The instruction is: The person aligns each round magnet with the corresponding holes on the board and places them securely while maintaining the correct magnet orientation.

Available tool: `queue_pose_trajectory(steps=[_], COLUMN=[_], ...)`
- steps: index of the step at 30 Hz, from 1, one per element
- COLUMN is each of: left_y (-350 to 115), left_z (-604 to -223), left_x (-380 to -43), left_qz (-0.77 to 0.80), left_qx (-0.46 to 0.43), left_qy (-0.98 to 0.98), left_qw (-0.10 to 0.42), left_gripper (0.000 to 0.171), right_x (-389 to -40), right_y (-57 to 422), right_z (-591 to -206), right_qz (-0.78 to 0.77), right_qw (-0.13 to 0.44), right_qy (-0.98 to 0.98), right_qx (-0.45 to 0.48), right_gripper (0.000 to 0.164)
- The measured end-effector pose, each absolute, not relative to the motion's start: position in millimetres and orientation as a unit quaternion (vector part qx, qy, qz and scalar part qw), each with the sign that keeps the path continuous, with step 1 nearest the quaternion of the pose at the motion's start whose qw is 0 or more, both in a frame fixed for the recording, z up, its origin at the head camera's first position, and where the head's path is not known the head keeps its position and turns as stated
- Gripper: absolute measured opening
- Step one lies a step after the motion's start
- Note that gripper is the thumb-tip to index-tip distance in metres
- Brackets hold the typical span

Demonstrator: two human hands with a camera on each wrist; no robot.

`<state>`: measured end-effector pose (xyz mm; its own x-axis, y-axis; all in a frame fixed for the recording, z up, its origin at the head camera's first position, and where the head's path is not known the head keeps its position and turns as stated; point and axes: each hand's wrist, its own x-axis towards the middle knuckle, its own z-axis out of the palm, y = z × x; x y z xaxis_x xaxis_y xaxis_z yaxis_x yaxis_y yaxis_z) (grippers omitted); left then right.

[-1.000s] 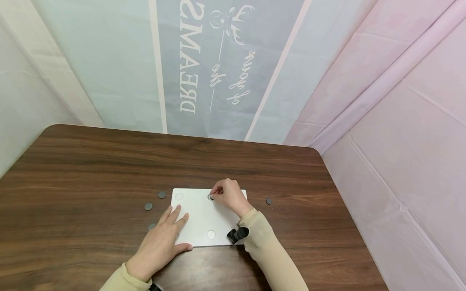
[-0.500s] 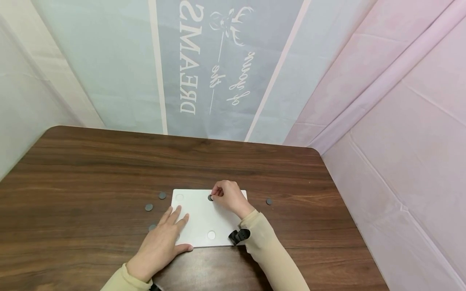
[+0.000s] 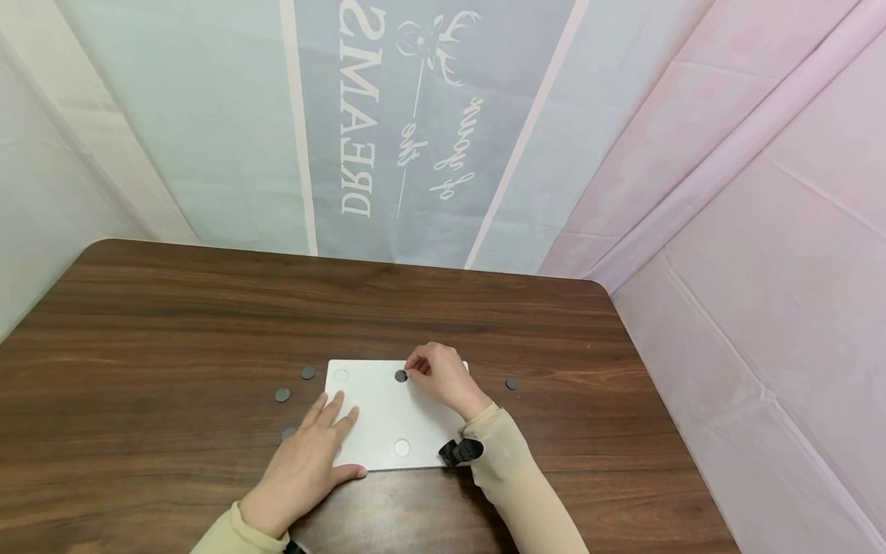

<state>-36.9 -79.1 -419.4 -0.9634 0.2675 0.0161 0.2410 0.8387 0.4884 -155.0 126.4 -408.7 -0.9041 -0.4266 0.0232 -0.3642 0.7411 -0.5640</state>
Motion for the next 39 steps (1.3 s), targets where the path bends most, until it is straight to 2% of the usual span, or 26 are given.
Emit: queue_pose_trajectory(steps=[13,31,39], left_y=[-79,-80,-80], left_z=[-420,-421,-420], left_x=[-36,-36,-36], left_qz=[0.255,0.256,0.262], left_qx=[0.134,0.138,0.137], left_qy=[0.957,0.957,0.955], left_qw=[0.023,0.011,0.012], left_gripper=[0.073,0.072,0.071], right_x=[-149,-135,-131], right_y=[137,149,155], right_z=[-404,-404,-404], right_qz=[-0.289,-0.219,-0.202], right_qw=[0.065,0.023,0.031], right_qy=[0.931,0.934,0.936], right_qx=[-0.213,-0.282,-0.285], right_gripper=[0.012,0.015,0.021])
